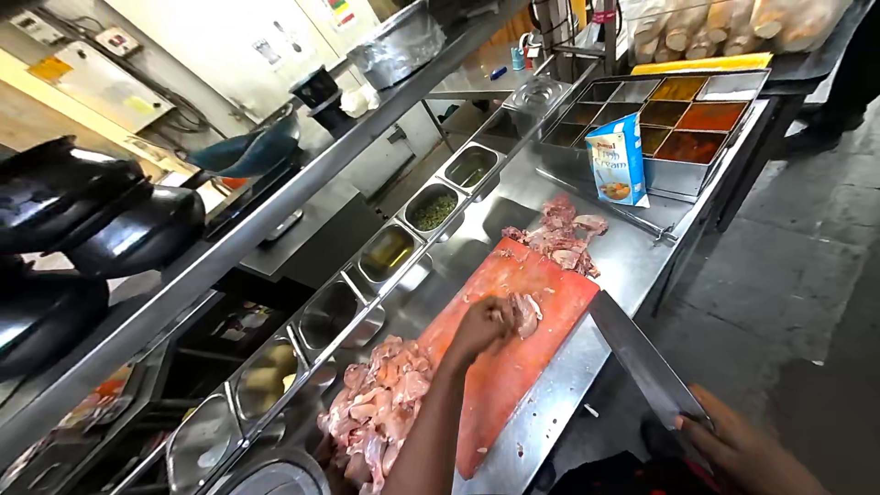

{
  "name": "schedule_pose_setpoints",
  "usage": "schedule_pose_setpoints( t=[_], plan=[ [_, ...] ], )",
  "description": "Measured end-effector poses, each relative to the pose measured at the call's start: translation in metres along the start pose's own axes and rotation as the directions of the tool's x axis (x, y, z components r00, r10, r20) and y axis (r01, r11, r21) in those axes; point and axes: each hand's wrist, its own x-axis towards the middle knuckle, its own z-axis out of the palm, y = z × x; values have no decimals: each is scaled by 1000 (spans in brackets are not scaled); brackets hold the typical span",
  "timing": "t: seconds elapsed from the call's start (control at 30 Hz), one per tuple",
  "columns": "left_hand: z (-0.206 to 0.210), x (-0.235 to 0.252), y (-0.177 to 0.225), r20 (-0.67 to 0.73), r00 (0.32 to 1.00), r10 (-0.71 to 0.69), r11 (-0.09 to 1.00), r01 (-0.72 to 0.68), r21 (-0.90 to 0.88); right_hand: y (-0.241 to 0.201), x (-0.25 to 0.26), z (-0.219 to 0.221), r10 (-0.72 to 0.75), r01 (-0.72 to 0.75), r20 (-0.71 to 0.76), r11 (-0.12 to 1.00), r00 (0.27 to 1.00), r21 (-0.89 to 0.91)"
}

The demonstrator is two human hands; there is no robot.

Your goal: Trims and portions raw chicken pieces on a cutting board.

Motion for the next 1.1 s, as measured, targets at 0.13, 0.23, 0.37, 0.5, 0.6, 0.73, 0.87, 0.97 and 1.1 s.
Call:
schedule_pose_setpoints(
  t=[0.13, 0.23, 0.37, 0.5, 0.6, 0.73, 0.87, 0.97, 1.1],
  plan=[
    [9, 41, 37, -382, 914, 138, 950, -231, -211, 3, -13, -7, 41, -41, -60, 999, 997, -9],
    [22, 71, 7, -101, 970, 223, 928, -179, 326, 9, -26, -7, 62, -61, -109, 998, 992, 8],
    [30, 78, -39, 222, 960, 169, 736, -272, 619, 11, -46, -2, 136, -124, -135, 988, 982, 91],
    [22, 55, -68, 96, 959, 268, 637, -251, 729, 11, -47, 5, 160, -147, -139, 984, 977, 100],
    [18, 30, -87, -29, 986, 163, 662, -88, 744, 0, -41, 7, 150, -141, -106, 987, 983, 83],
    [4, -5, -103, -212, 973, 96, 718, 80, 691, -20, -34, 9, 103, -103, -48, 995, 993, 19],
    [-40, -49, -64, -362, 930, -62, 673, 307, 673, -37, -26, 10, 83, -83, 3, 996, 997, -11],
    [-47, -74, -36, -389, 906, -169, 736, 378, 561, -43, -20, 16, 67, -67, 1, 998, 998, 10],
    [-10, -67, -66, -185, 979, -89, 975, 123, 184, -50, -7, 28, 40, -39, 61, 999, 997, -8]
  ],
)
